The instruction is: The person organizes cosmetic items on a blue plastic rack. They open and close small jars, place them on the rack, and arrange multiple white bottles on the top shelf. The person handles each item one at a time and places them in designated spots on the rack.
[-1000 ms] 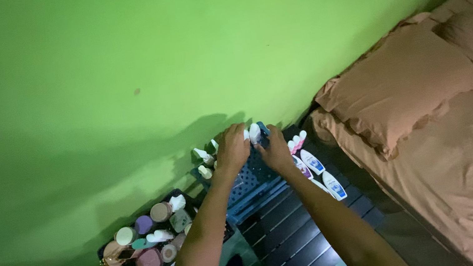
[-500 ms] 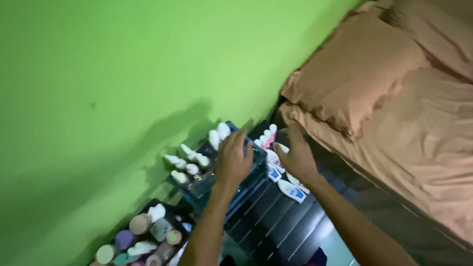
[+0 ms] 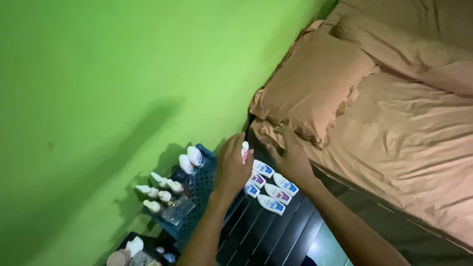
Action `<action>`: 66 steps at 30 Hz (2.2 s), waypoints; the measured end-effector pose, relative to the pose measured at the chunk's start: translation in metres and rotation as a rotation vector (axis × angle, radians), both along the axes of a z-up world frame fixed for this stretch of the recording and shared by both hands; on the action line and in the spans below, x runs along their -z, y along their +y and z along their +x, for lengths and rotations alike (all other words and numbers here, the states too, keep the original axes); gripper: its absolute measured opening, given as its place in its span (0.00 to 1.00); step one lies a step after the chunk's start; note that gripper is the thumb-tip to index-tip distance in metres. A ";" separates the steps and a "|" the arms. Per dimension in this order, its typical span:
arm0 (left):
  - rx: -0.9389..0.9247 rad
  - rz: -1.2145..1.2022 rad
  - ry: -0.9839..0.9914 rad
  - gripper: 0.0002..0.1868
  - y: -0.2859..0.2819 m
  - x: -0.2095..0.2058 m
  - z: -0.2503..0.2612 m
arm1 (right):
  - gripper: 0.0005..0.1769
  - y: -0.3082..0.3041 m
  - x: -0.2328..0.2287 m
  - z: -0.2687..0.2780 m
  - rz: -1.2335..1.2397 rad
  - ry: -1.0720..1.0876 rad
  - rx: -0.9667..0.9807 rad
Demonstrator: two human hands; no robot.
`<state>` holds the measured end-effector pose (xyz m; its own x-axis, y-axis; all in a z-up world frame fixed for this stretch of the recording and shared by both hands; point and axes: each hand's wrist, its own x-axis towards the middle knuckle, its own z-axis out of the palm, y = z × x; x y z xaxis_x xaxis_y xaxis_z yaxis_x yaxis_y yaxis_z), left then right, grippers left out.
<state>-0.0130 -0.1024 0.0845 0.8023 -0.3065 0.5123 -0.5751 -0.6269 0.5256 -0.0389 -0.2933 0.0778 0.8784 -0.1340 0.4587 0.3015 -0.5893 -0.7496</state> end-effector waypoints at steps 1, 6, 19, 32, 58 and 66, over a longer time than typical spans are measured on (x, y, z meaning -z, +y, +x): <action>0.000 0.004 -0.017 0.26 0.001 0.000 -0.002 | 0.27 -0.002 0.000 -0.001 -0.013 -0.002 0.003; -0.039 0.073 -0.021 0.25 0.006 0.000 -0.006 | 0.28 -0.008 0.003 -0.003 -0.067 0.009 -0.023; -0.048 0.079 0.049 0.28 0.012 0.013 -0.008 | 0.30 0.004 0.007 0.000 -0.106 0.095 -0.048; -0.029 0.013 0.111 0.28 -0.009 0.026 0.001 | 0.24 0.006 0.002 0.005 0.039 0.044 -0.063; -0.075 -0.058 0.215 0.32 -0.054 0.100 -0.012 | 0.25 -0.014 0.091 0.019 0.046 0.089 -0.095; -0.054 -0.154 0.383 0.38 -0.057 0.253 -0.028 | 0.25 0.001 0.243 0.025 -0.041 0.138 -0.071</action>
